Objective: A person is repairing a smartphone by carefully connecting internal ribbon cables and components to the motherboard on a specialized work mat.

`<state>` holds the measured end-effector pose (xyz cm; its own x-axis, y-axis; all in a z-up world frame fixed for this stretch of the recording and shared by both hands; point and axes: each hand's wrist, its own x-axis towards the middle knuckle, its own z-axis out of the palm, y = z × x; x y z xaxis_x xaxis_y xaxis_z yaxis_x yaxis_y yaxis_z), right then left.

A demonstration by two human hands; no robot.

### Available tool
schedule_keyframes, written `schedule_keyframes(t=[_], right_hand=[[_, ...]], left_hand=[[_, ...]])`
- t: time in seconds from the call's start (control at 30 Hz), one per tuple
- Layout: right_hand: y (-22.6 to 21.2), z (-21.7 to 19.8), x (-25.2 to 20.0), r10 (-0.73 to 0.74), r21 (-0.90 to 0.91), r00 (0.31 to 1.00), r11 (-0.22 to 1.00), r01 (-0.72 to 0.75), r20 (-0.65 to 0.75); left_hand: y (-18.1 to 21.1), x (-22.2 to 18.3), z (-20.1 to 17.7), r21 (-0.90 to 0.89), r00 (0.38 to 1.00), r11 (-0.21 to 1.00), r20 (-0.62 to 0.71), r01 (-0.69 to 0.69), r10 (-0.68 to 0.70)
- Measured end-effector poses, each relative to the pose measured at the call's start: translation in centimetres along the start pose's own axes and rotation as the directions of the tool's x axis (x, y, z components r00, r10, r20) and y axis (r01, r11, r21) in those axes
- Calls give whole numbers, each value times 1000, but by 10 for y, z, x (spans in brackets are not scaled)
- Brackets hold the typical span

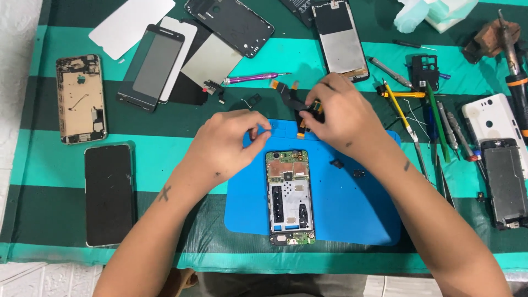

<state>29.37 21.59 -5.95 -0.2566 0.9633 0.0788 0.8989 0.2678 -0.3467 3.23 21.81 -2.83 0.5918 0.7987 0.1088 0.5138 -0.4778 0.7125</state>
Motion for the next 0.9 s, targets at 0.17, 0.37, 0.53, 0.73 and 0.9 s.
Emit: schedule_keyframes(t=[0.17,0.37,0.53,0.73,0.9], right_hand=[[8,-29,-16,-84,53,986,994,93,-142],[18,-54,-45,-1,144,977,989,32,-213],[11,-55,-50,125,263,972,962,-69,-201],[8,-32,-39,-71,93,960,991,100,-271],[0,-26,-36,-250,-33,926,967,251,-283]], left_hand=[[3,-1,-2,55,1000,998,-12,25,-25],[-12,-4,-10,277,967,957,-255,89,-16],[-19,-5,-12,383,919,908,-395,169,-4],[-26,-4,-14,481,912,851,-410,210,7],[-30,-6,-34,475,832,833,-554,286,31]])
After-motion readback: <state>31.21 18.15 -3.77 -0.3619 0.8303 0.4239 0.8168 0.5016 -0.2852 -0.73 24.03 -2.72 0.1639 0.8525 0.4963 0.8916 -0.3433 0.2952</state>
